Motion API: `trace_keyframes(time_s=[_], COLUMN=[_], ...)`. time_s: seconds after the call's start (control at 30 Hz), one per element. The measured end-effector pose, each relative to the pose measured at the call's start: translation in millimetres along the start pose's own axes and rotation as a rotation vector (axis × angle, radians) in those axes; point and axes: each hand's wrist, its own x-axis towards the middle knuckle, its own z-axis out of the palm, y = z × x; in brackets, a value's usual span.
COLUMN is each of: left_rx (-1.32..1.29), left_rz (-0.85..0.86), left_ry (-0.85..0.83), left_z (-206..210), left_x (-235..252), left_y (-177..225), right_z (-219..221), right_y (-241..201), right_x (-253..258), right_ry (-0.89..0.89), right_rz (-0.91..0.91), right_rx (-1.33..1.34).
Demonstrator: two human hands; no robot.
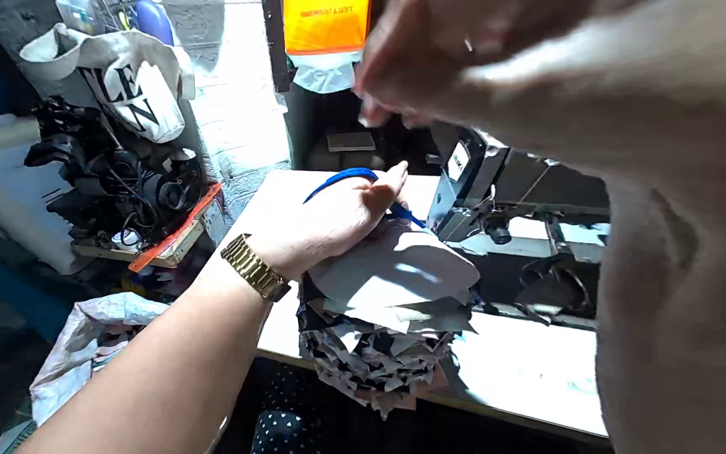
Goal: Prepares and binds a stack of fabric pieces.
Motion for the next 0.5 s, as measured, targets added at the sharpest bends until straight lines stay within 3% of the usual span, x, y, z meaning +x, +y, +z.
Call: trace_keyframes(time_s=[0.1,0.27,0.5], left_rx=[-0.084,-0.259,-0.196], left_rz=[0.071,0.046,0.095], left_ry=[-0.039,-0.110,-0.087], left_z=[-5.3,-5.9,-8.4], left_x=[6.8,9.3,4.5], left_y=[-10.8,-16.5,-23.0], right_z=[26.5,50.3,75.1], right_y=[12.1,35.4,48.4], right_x=[-41.8,-75.2,-81.8], right_ry=[0.037,0.227,0.242], right_rz=[0.064,0.244,0.085], right_rx=[-0.052,0.013,-0.092])
